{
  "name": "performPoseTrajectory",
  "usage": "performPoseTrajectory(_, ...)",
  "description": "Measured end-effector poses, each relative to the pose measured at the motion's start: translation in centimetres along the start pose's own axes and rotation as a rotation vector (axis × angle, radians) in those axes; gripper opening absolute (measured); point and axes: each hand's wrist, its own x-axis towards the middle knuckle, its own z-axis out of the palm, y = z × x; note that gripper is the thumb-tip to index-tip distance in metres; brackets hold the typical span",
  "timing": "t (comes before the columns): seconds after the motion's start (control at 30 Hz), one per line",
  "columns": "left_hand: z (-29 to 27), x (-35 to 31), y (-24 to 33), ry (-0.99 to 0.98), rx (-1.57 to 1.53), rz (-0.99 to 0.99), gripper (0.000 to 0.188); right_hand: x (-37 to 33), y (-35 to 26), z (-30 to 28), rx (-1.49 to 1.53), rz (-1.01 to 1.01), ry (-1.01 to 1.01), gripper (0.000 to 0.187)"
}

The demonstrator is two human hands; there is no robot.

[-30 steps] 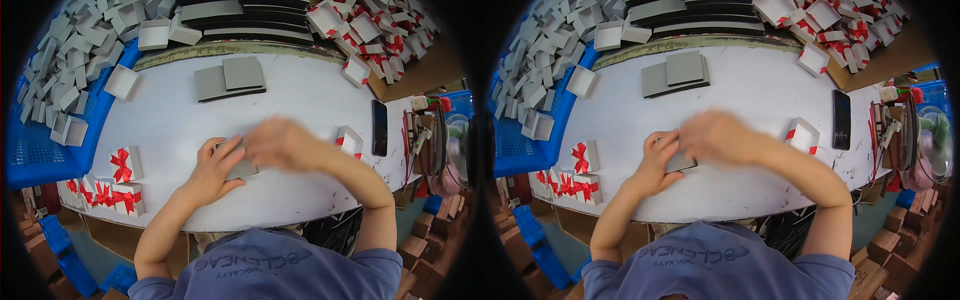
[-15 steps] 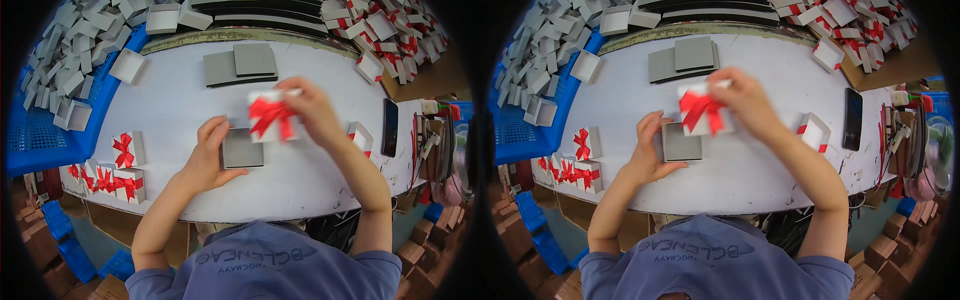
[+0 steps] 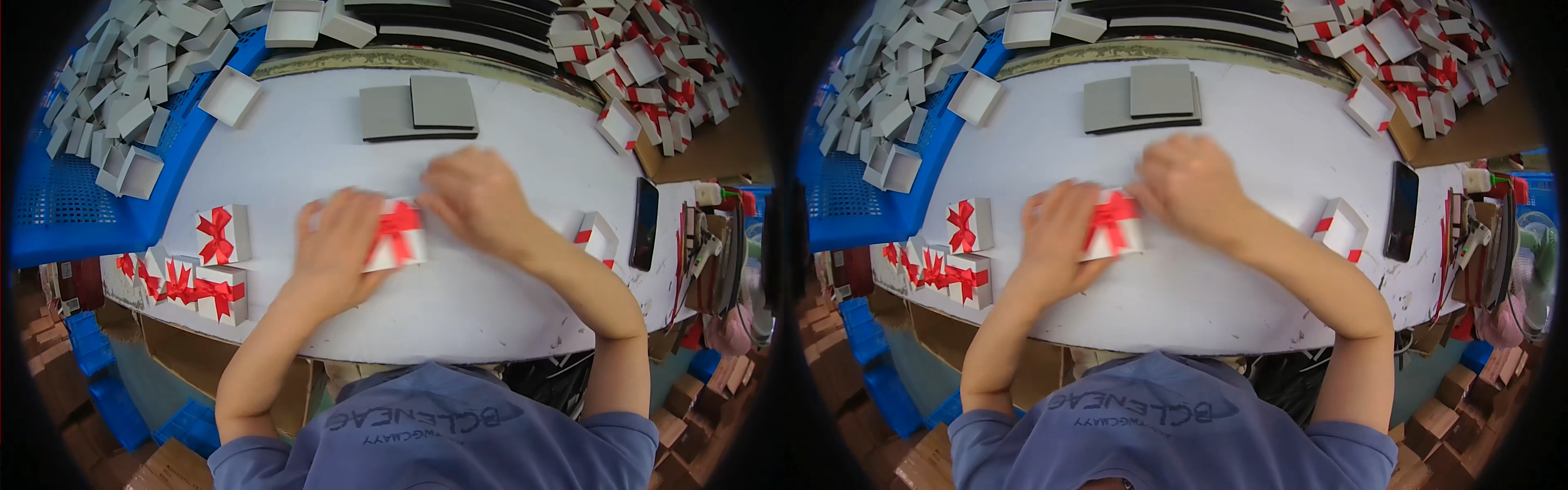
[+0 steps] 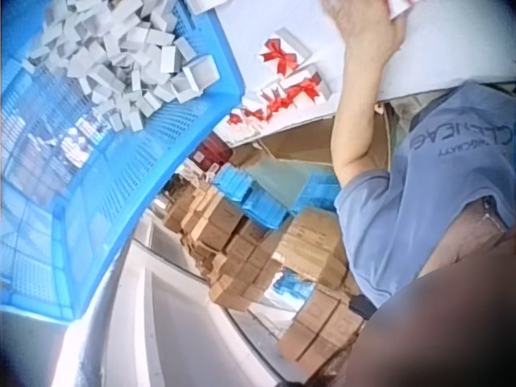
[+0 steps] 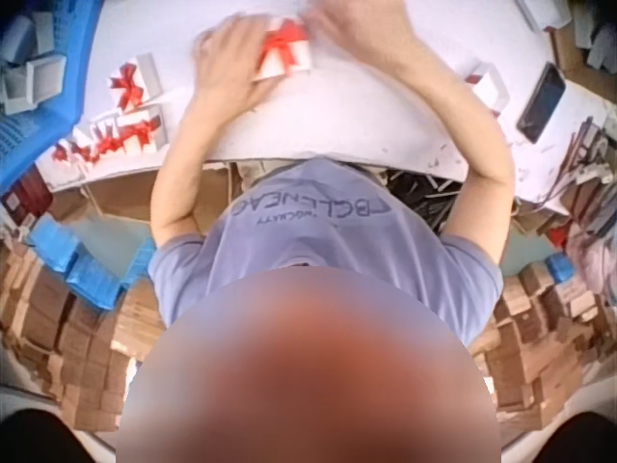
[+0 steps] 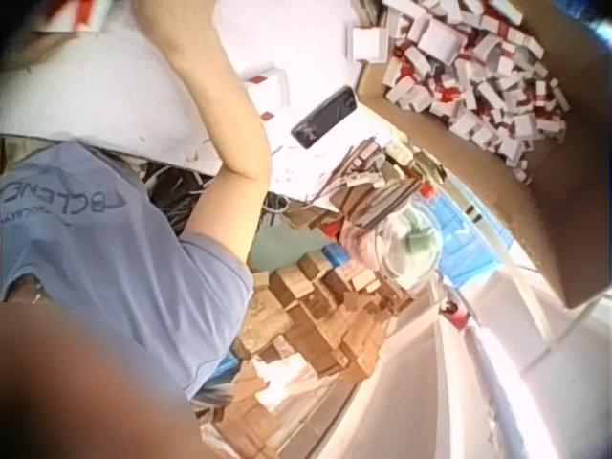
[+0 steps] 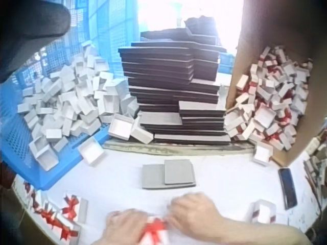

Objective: Assembling and packaging small white gift boxes with red bows by placing cardboard inserts and lids.

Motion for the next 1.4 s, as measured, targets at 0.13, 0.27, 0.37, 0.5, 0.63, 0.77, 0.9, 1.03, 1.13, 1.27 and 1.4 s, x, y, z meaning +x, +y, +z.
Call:
performPoseTrajectory(0.13,-5.1,-3.2,-4.4,-0.166,0.497,-0.409,0.080,3.0,4.3,-0.6,-0.173,0.108,0.234,0.027)
performPoseTrajectory(0.27,-5.6,2.3,-9.8,0.264,0.128,-0.287,0.077,3.0,5.7,1.0,-0.287,0.047,0.109,0.024)
performPoseTrajectory(0.37,-3.6,6.1,-16.2,0.354,0.499,-0.545,0.073,4.1,5.0,0.4,-0.283,0.004,0.141,0.020)
performPoseTrajectory(0.5,-4.4,6.9,-15.1,0.022,0.200,-0.521,0.079,3.3,5.8,-2.6,-0.206,-0.081,0.624,0.018)
performPoseTrajectory(0.63,-2.4,2.7,-3.4,-0.009,-0.132,-0.161,0.089,-0.3,-0.3,-2.6,-0.114,-0.297,0.368,0.022)
performPoseTrajectory(0.77,1.5,1.5,1.7,0.054,-0.458,-0.066,0.098,-3.0,-3.3,-0.4,0.042,-0.425,0.015,0.021)
performPoseTrajectory(0.9,2.4,0.7,1.3,0.130,-0.451,0.270,0.084,-3.4,-2.2,-2.4,0.296,-0.166,-0.189,0.025)
performPoseTrajectory(1.03,0.5,-0.8,-1.2,-0.031,-0.168,0.314,0.062,-5.4,10.7,-7.7,-0.283,0.399,0.130,0.026)
performPoseTrajectory(1.13,-1.3,0.2,-0.9,-0.213,-0.060,0.301,0.056,-8.1,16.7,-9.8,-0.734,0.731,-0.092,0.023)
performPoseTrajectory(1.27,0.0,0.5,-1.2,-0.208,-0.254,0.250,0.052,-6.8,12.3,-10.0,-0.099,0.731,0.269,0.022)
performPoseTrajectory(1.4,3.4,0.6,-0.6,0.086,-0.704,0.214,0.092,-2.7,1.4,-6.6,0.964,0.905,-0.011,0.020)
